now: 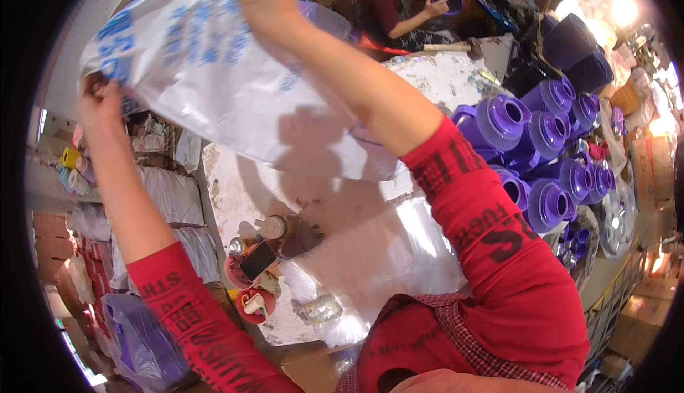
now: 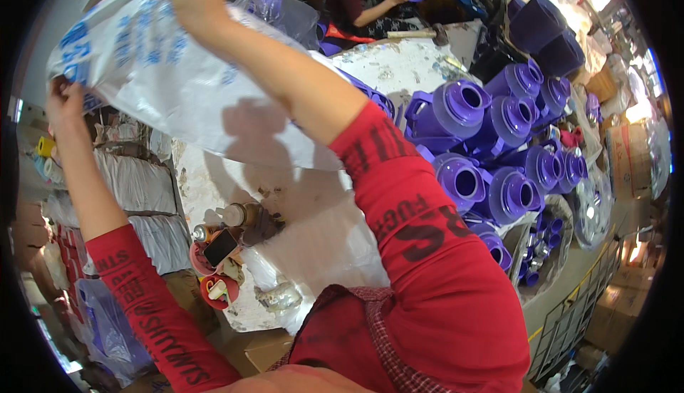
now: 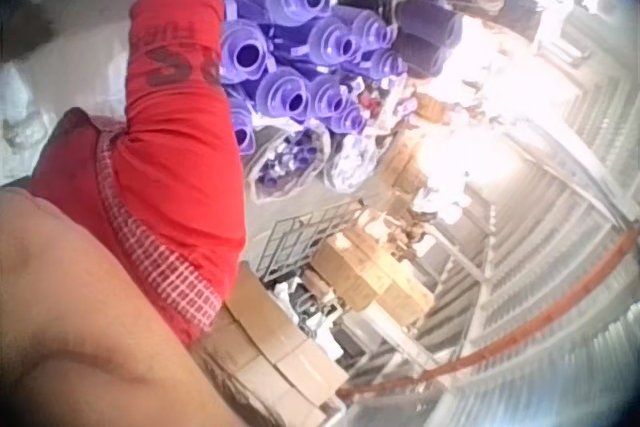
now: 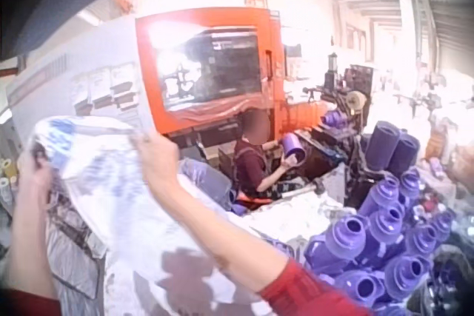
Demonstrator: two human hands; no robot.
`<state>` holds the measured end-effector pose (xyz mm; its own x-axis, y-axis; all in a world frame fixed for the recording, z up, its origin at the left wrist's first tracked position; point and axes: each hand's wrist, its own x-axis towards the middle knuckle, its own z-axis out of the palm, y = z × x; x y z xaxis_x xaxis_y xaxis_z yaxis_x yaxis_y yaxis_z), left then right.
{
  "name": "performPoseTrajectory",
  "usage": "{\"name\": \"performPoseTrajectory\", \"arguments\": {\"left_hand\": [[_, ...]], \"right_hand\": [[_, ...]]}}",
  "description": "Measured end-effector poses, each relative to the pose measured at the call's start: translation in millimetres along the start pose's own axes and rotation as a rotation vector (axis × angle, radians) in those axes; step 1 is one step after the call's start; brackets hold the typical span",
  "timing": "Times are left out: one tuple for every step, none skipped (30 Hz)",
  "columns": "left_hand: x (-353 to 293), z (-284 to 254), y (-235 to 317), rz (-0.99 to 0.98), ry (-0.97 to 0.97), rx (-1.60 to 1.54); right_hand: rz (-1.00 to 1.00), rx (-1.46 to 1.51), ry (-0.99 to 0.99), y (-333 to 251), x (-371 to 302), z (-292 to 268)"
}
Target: The person assembles purple pitchers by attaching metal bases and applying labels, then places them into a cardboard box. The person also folds and stacks cardboard boxes and handles yellow straps during the process.
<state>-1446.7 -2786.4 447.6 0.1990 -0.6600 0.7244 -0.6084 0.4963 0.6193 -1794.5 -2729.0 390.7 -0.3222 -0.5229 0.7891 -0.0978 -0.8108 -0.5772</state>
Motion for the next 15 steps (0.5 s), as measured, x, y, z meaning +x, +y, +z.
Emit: {"name": "performPoseTrajectory", "arguments": {"left_hand": [[9,-8,0,-0.175,-0.011,-0.416],[11,-12,-1,-0.468,0.034,-0.828],[8,-17,-7,-0.620,0.070,-0.916],[1,-19,-14,-0.742,-0.029,-0.907],[-9,-19,-22,-0.736,-0.161,-0.969],[-23,-14,-34,-0.776,0.044,-0.961],[-31,-9,-43,-0.714,-0.080,-1.025],[-42,-4,-51,-0.712,-0.156,-1.059],[-54,5,-59,-0.746,-0.174,-0.998],[-65,13,-66,-0.728,-0.183,-0.946],[-75,16,-72,-0.756,-0.186,-0.933],[-86,16,-79,-0.814,-0.164,-0.918],[-94,12,-86,-0.890,-0.049,-0.844],[-105,7,-95,-0.905,-0.027,-0.833],[-112,-2,-105,-0.913,0.040,-0.788]], "right_hand": [[0.094,-0.032,-0.100,5,3,9],[0.053,-0.136,-0.122,8,-5,14],[0.035,-0.278,-0.119,9,-18,16],[0.060,-0.375,-0.157,9,-38,11],[0.116,-0.285,-0.183,5,-64,-1],[0.073,-0.329,-0.155,-2,-97,-14],[0.112,-0.400,-0.149,-14,-140,-35],[0.125,-0.421,-0.198,-24,-181,-56],[0.168,-0.558,-0.277,-39,-230,-75],[0.175,-0.540,-0.344,-46,-273,-95],[0.394,-0.635,-0.592,-53,-316,-112],[0.482,-0.761,-0.686,-52,-350,-127],[0.663,-0.907,-0.904,-43,-376,-139],[0.437,-0.964,-0.821,-24,-392,-147],[0.282,-1.035,-0.805,-9,-405,-153]]}}
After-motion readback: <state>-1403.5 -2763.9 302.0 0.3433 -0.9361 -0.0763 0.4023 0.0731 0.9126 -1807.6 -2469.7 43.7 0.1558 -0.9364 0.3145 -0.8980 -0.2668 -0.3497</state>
